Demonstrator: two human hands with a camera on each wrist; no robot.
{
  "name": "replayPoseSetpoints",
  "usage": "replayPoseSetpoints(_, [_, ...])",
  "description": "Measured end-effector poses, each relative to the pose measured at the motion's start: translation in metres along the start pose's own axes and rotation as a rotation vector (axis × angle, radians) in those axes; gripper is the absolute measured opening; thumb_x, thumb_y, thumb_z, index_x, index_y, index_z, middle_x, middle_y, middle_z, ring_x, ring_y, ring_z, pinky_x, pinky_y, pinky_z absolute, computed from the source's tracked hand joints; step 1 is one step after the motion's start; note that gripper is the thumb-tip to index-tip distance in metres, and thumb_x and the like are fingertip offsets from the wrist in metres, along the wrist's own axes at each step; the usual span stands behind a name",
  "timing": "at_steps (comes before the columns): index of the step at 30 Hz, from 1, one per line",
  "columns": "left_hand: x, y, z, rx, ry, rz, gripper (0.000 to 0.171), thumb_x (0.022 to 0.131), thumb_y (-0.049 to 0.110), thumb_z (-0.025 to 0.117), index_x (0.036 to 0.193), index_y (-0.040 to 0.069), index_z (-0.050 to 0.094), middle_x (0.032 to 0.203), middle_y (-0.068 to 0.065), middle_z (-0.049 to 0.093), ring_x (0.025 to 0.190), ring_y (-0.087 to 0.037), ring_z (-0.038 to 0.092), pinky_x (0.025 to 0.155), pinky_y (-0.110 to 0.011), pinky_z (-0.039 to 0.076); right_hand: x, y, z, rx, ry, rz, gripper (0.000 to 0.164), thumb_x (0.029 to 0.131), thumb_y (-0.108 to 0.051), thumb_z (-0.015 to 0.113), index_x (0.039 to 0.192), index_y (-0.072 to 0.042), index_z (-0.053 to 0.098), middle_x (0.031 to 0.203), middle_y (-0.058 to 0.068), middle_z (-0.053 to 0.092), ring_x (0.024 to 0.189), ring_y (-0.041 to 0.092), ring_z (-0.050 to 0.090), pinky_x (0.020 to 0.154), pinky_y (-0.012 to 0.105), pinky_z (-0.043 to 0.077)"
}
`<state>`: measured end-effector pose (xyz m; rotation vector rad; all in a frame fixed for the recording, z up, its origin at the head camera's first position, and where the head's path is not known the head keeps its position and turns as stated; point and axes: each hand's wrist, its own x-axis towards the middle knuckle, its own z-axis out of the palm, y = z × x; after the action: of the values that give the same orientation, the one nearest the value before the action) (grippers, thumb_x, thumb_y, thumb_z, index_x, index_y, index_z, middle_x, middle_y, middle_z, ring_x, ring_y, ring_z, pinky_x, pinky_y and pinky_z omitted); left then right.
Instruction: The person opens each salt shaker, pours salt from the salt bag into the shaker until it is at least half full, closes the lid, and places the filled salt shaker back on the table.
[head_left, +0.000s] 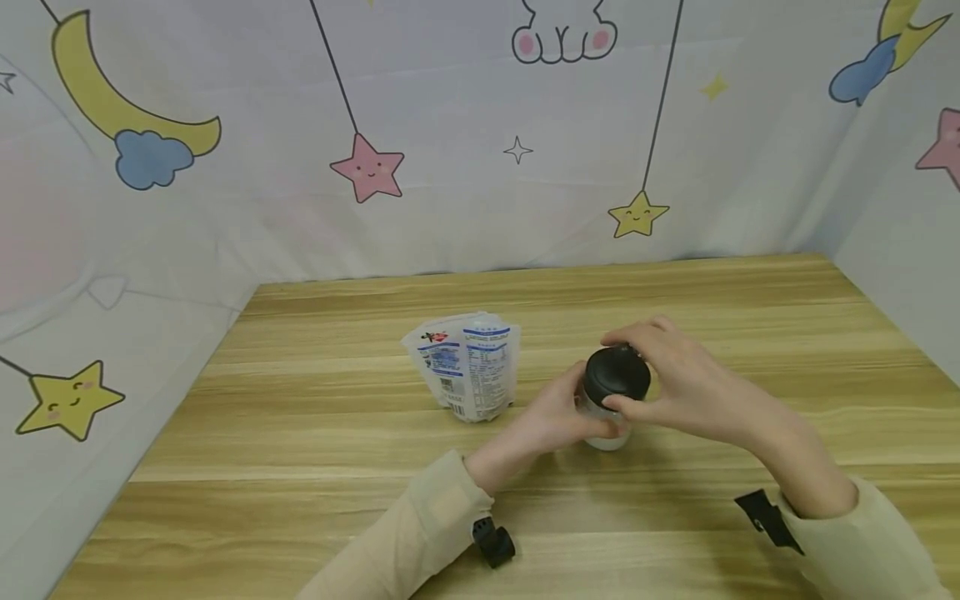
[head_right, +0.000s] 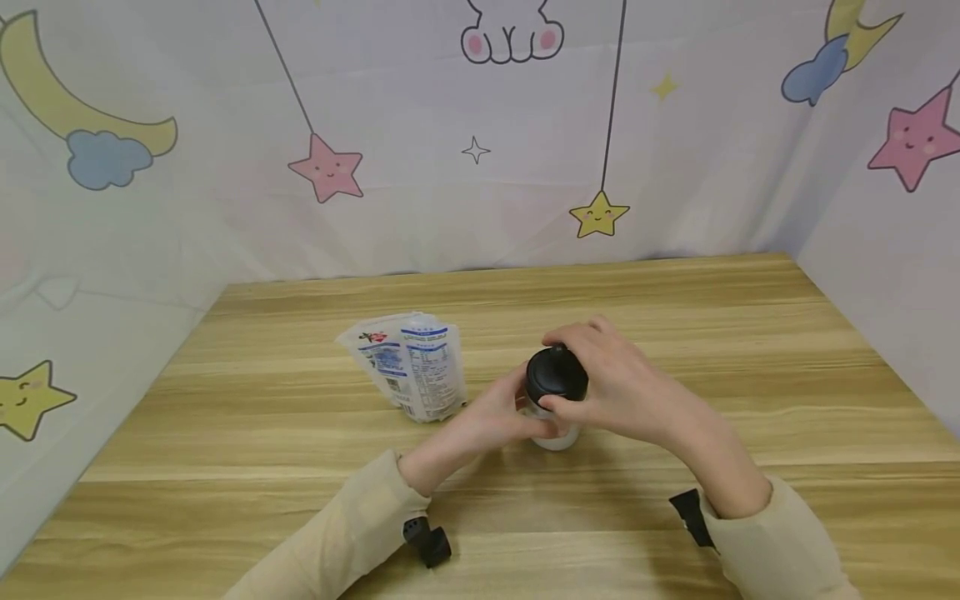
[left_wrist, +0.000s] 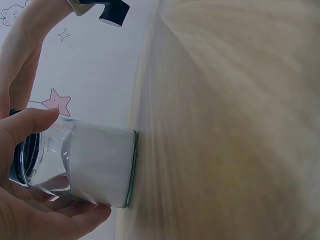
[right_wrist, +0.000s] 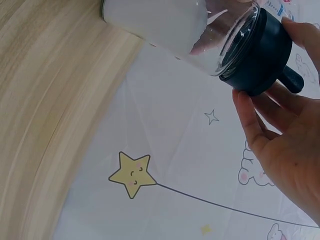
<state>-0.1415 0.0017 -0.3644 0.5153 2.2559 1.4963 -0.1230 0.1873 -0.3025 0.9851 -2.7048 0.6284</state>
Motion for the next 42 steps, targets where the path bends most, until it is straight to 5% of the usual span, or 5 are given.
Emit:
replayPoseSetpoints(10, [-0.001, -0.001, 0.0, -0.01, -0.011, 0.018, 0.06, 0.077, 0.017, 0.08, 0.13, 0.017, 0.052, 0.128, -0.001, 0.06, 0.113, -0.012, 0.053, 0.099, -0.033, 0.041, 0.001, -0.002, 0.005, -0.097, 0.049, 0.035, 0.055, 0.075, -0.045, 0.079, 0.111, -0.007, 0.061, 0.106, 0.004, 0.058, 0.099, 0.019, 0.053, 0.082, 0.039, 0.049])
replayPoseSetpoints(18, [-0.001, 0.0, 0.0, -0.021, 0.018, -0.023, 0.062, 0.074, 0.02, 0.082, 0.129, 0.021, 0.053, 0.127, 0.001, 0.061, 0.115, -0.014, 0.053, 0.102, -0.037, 0.04, -0.002, -0.001, -0.004, 0.008, -0.054, 0.101, 0.078, 0.075, -0.054, 0.074, 0.133, -0.007, 0.05, 0.124, 0.007, 0.056, 0.115, 0.024, 0.052, 0.095, 0.048, 0.046])
replayPoseSetpoints(28, [-0.002, 0.002, 0.0, -0.036, 0.006, -0.012, 0.064, 0.074, 0.016, 0.081, 0.131, 0.02, 0.051, 0.131, 0.0, 0.059, 0.122, -0.017, 0.052, 0.105, -0.04, 0.039, -0.005, 0.003, -0.009, 0.093, -0.12, 0.046, 0.063, 0.085, -0.025, 0.072, 0.14, -0.014, 0.044, 0.138, 0.006, 0.052, 0.126, 0.028, 0.049, 0.1, 0.054, 0.043])
replayPoseSetpoints(42, [-0.001, 0.001, -0.001, -0.009, -0.006, 0.004, 0.061, 0.075, 0.017, 0.08, 0.129, 0.019, 0.052, 0.127, 0.0, 0.06, 0.115, -0.014, 0.052, 0.103, -0.038, 0.039, -0.002, 0.001, -0.005, 0.02, -0.112, 0.054, 0.053, 0.087, -0.038, 0.069, 0.131, -0.013, 0.053, 0.124, 0.002, 0.056, 0.116, 0.021, 0.054, 0.093, 0.048, 0.048])
